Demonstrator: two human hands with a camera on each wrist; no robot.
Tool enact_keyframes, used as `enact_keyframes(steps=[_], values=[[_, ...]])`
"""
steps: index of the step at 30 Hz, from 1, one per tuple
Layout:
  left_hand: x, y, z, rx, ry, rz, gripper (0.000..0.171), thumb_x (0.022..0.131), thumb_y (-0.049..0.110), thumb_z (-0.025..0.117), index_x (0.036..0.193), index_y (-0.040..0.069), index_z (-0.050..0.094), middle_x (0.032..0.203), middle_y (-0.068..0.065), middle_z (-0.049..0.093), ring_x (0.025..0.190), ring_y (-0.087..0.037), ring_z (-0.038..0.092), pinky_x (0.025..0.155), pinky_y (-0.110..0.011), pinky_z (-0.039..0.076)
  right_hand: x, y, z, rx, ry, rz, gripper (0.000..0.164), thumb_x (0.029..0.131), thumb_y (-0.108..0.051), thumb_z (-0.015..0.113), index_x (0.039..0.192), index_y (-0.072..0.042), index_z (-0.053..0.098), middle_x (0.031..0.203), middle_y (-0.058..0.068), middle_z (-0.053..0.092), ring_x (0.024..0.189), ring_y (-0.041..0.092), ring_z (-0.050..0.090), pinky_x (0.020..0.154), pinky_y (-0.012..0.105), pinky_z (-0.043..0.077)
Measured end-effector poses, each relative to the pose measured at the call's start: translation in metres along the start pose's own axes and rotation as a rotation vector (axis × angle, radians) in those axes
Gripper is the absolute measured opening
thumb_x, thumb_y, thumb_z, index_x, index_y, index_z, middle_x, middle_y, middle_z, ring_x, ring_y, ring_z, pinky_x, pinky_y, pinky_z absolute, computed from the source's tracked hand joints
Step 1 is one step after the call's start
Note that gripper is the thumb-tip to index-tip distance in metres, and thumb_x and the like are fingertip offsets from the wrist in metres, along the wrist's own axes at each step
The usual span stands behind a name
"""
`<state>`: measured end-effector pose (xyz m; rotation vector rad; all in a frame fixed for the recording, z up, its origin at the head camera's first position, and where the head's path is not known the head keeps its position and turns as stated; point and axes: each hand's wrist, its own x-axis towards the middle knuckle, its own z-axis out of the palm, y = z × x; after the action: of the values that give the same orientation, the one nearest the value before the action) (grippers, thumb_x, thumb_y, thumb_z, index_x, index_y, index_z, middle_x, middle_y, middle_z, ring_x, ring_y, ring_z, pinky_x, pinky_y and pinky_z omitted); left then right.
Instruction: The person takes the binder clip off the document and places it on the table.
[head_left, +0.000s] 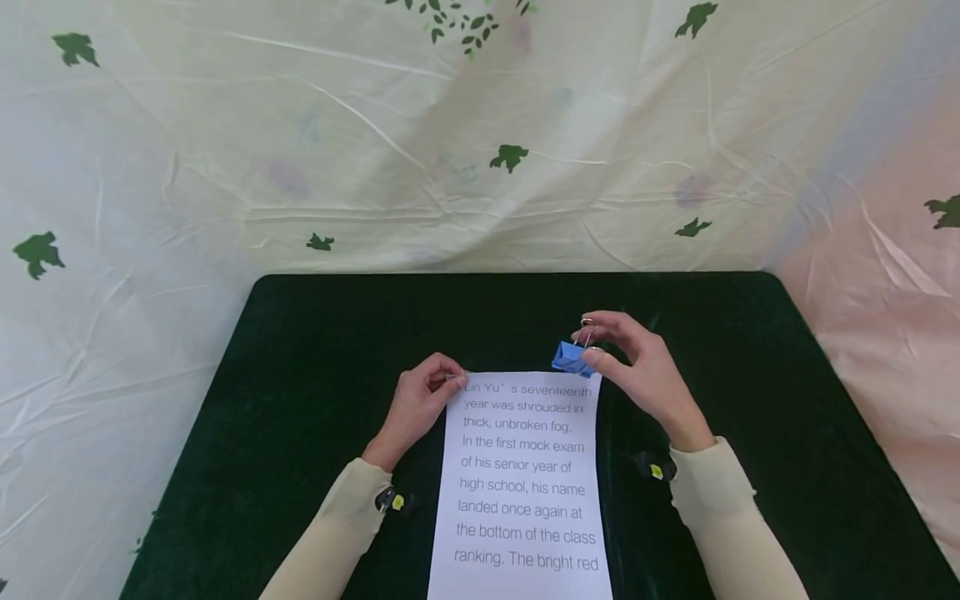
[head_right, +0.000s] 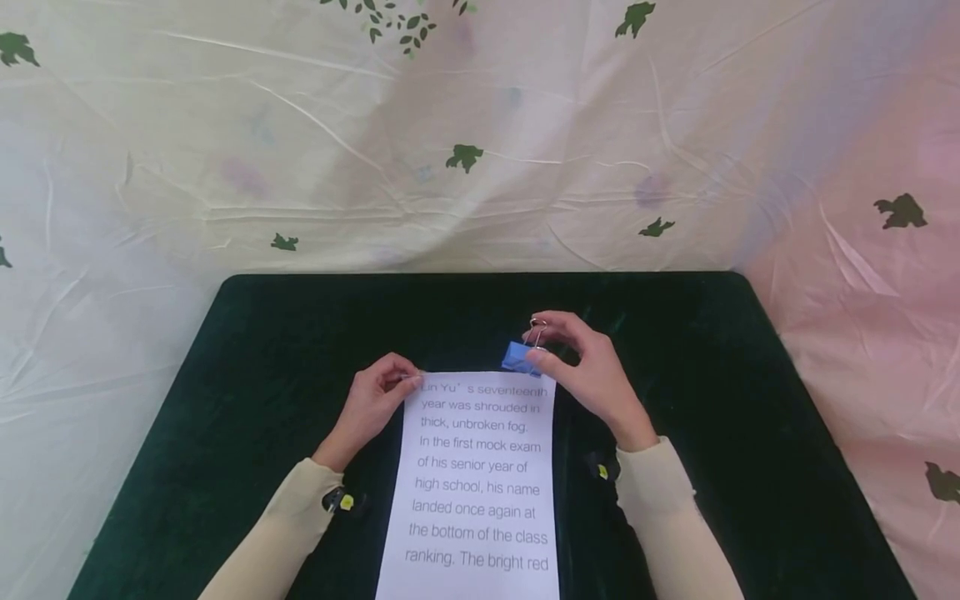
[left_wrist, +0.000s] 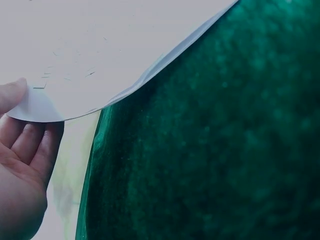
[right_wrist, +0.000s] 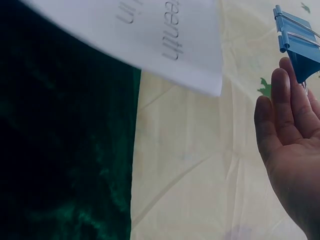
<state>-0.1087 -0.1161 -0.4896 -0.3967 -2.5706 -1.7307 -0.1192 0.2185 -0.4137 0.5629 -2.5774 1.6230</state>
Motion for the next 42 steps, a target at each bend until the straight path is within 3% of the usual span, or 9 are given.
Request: enact_keyframes(steps=[10, 12, 17, 24, 29, 32, 38, 42], values=[[0.001, -0.001, 0.001, 0.002, 0.016, 0.000, 0.004, 0.102, 0.015, 0.068, 0.105, 0.017, 0.066, 0.113, 0.002, 0.077, 0.085, -0.013, 0.068, 0.075, -0.030, 0.054, -0.016, 0.009, -0.013, -0.026, 0.007, 0.071, 0.045, 0.102, -0.017, 0.067, 0.144, -0.011, 0.054, 0.129, 0.011, 0.068, 0.125, 0.027, 0.058, 0.111, 0.067, 0.036], [0.001, -0.002, 0.002, 0.002, 0.030, 0.000, 0.004, 0.102, 0.017, 0.068, 0.105, 0.016, 0.067, 0.115, 0.003, 0.077, 0.088, -0.013, 0.068, 0.077, -0.031, 0.053, -0.019, 0.012, -0.016, -0.037, 0.004, 0.080, 0.046, 0.102, -0.018, 0.067, 0.145, -0.009, 0.053, 0.130, 0.011, 0.067, 0.125, 0.027, 0.058, 0.110, 0.067, 0.036], [0.002, -0.002, 0.002, 0.007, 0.066, -0.015, 0.006, 0.102, 0.019, 0.069, 0.105, 0.014, 0.069, 0.116, 0.005, 0.076, 0.092, -0.015, 0.066, 0.080, -0.033, 0.052, -0.024, 0.017, -0.023, -0.057, -0.010, 0.100, 0.047, 0.102, -0.020, 0.067, 0.145, -0.008, 0.052, 0.129, 0.010, 0.067, 0.122, 0.013, 0.058, 0.109, 0.068, 0.036], [0.002, -0.001, 0.004, 0.008, 0.077, -0.027, 0.005, 0.101, 0.017, 0.070, 0.104, 0.014, 0.069, 0.113, 0.003, 0.076, 0.091, -0.015, 0.066, 0.080, -0.031, 0.053, -0.032, 0.025, -0.029, -0.082, -0.045, 0.145, 0.047, 0.103, -0.023, 0.066, 0.145, -0.008, 0.052, 0.129, 0.013, 0.066, 0.126, 0.034, 0.056, 0.106, 0.068, 0.039], [0.003, -0.001, 0.004, 0.019, 0.091, -0.030, 0.005, 0.100, 0.014, 0.070, 0.104, 0.017, 0.070, 0.111, 0.004, 0.075, 0.090, -0.015, 0.065, 0.079, -0.032, 0.053, -0.038, 0.033, -0.032, -0.094, -0.085, 0.185, 0.048, 0.103, -0.027, 0.066, 0.145, -0.010, 0.051, 0.131, 0.011, 0.066, 0.127, 0.033, 0.056, 0.106, 0.065, 0.040], [0.003, -0.001, 0.004, 0.030, 0.098, -0.040, 0.004, 0.101, 0.016, 0.070, 0.104, 0.019, 0.071, 0.109, 0.004, 0.074, 0.088, -0.016, 0.064, 0.078, -0.033, 0.053, -0.042, 0.038, -0.034, -0.103, -0.111, 0.203, 0.047, 0.104, -0.027, 0.065, 0.146, -0.011, 0.050, 0.132, 0.010, 0.066, 0.126, 0.030, 0.056, 0.106, 0.059, 0.042], [0.004, -0.002, 0.004, 0.045, 0.108, -0.064, 0.003, 0.101, 0.018, 0.070, 0.104, 0.018, 0.071, 0.107, 0.003, 0.074, 0.087, -0.017, 0.063, 0.078, -0.036, 0.051, -0.047, 0.052, -0.036, -0.125, -0.180, 0.208, 0.046, 0.105, -0.026, 0.063, 0.146, -0.011, 0.051, 0.131, 0.007, 0.067, 0.121, 0.018, 0.060, 0.100, 0.022, 0.045], [0.005, -0.003, 0.004, 0.050, 0.109, -0.071, 0.003, 0.101, 0.018, 0.070, 0.104, 0.018, 0.071, 0.106, 0.002, 0.074, 0.087, -0.018, 0.062, 0.079, -0.037, 0.051, -0.047, 0.061, -0.037, -0.127, -0.236, 0.215, 0.046, 0.106, -0.027, 0.062, 0.146, -0.009, 0.051, 0.130, 0.007, 0.068, 0.118, 0.019, 0.062, 0.094, 0.019, 0.048]])
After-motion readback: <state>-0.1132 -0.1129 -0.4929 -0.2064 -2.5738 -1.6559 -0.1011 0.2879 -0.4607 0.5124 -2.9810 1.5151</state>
